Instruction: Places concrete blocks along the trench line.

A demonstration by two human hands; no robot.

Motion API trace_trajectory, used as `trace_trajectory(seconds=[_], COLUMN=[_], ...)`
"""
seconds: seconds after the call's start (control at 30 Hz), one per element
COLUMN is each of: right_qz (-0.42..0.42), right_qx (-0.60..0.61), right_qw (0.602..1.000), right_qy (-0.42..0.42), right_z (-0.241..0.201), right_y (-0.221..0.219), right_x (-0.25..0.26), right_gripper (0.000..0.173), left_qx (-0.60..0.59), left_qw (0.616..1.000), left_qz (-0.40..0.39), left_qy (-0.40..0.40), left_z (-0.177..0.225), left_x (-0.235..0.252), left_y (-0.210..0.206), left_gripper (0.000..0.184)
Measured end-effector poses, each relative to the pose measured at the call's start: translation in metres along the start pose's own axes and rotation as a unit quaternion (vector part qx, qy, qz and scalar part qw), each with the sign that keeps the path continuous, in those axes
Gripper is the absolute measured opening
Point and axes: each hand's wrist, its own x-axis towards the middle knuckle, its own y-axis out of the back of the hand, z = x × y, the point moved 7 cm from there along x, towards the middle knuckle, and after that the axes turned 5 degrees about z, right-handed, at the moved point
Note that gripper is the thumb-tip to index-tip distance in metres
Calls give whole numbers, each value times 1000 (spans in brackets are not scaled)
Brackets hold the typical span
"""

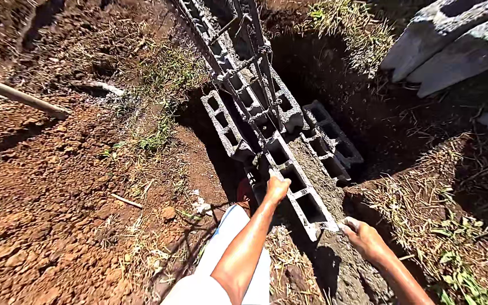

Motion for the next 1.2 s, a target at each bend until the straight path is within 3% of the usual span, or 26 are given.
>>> trace_trajectory(seconds=[0.3,0.57,0.67,0.73,0.77,0.8,0.87,0.93,1.03,1.2], right_qz=[-24,-30,109,249,259,206,19,-63,-9,150], right_qx=[14,-7,-120,-204,-217,-208,-129,4,186,315], right_qw=[1000,1000,986,937,928,948,991,991,964,909], right_qy=[3,0,38,135,155,127,-8,-120,-190,-229], right_z=[5,6,-13,-42,-56,-65,-60,-41,-30,-41], right_y=[2,0,10,14,7,-4,-34,-60,-85,-102], right_x=[-8,-9,-24,-47,-59,-69,-76,-73,-64,-37], right_gripper=[31,24,34,32,33,38,52,69,86,77], left_qx=[-16,-3,-4,-20,-37,-62,-126,-158,-158,-180], left_qw=[1000,1000,1000,1000,999,998,992,986,985,980], left_qz=[-5,-1,-3,-7,-6,0,22,49,66,56], left_qy=[-13,-20,-5,-3,-6,-10,-19,-30,-36,-69], left_z=[-6,-7,-7,-7,-5,-5,-3,-2,7,39], left_x=[2,3,3,3,3,6,13,28,53,86], left_y=[2,2,3,7,11,18,36,53,67,68], left_gripper=[96,88,91,94,96,96,89,81,85,84])
